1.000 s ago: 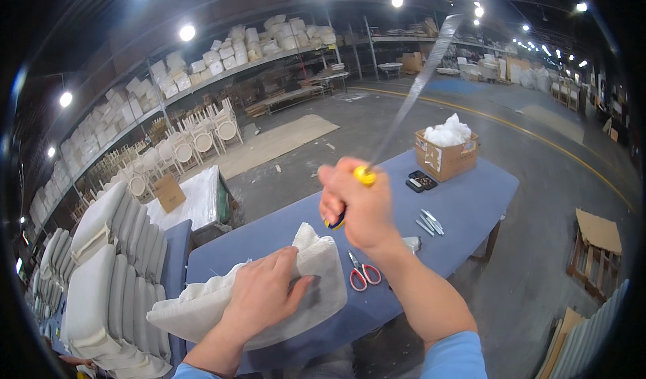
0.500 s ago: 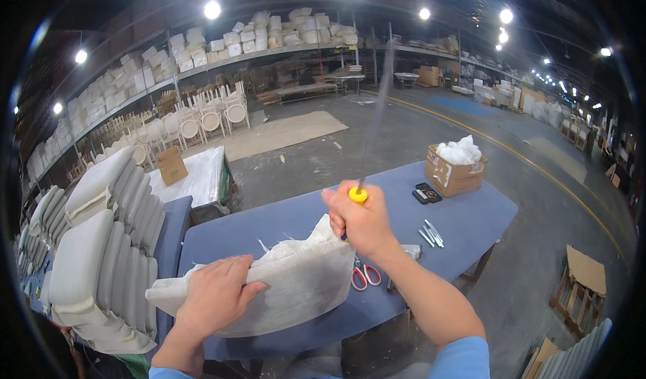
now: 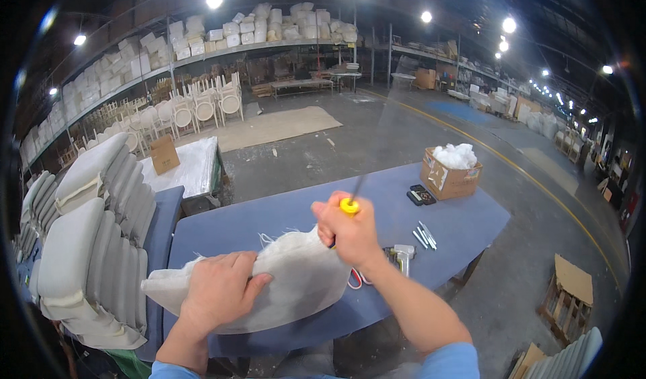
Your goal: The person uses a yellow utility knife to trim the edges of a white cushion cover and then uses scissors to snip loose threads. The person handles multiple cushions, turning them over and placing them on a blue work table in a warehouse setting.
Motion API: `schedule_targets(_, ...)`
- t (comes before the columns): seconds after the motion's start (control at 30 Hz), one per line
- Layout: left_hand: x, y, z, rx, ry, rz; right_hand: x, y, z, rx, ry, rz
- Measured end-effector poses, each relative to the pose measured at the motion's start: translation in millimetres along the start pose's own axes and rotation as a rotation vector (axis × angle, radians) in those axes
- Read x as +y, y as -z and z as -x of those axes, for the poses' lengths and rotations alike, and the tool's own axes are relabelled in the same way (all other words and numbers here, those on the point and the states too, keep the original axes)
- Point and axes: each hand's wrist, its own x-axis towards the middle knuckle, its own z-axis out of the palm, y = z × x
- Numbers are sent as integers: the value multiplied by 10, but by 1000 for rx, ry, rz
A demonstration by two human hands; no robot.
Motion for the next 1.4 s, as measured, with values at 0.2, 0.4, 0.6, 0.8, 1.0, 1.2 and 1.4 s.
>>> schedule_targets(0.2,-26,32,14,-8,15,2,-345,-127,-208,-139,110,-227)
schedule_targets(0.4,-55,33,-18,15,-12,12,-162,-16,-160,-124,-126,25)
schedule_targets(0.6,-63,-9,-45,30,-21,34,58,109,-148,-83,-146,133)
schedule_targets(0.8,-33,33,-27,44,-7,37,-197,153,-256,-70,39,-52)
schedule_targets(1.0,-54,19,-26,39,-6,34,-262,39,-264,-10,-45,-8)
schedule_targets(1.2,-12,-22,-54,67,-45,52,8,186,-219,-64,-166,43)
schedule_targets(1.4,-45,33,-4,42,-14,2,13,-68,-160,-16,62,-58)
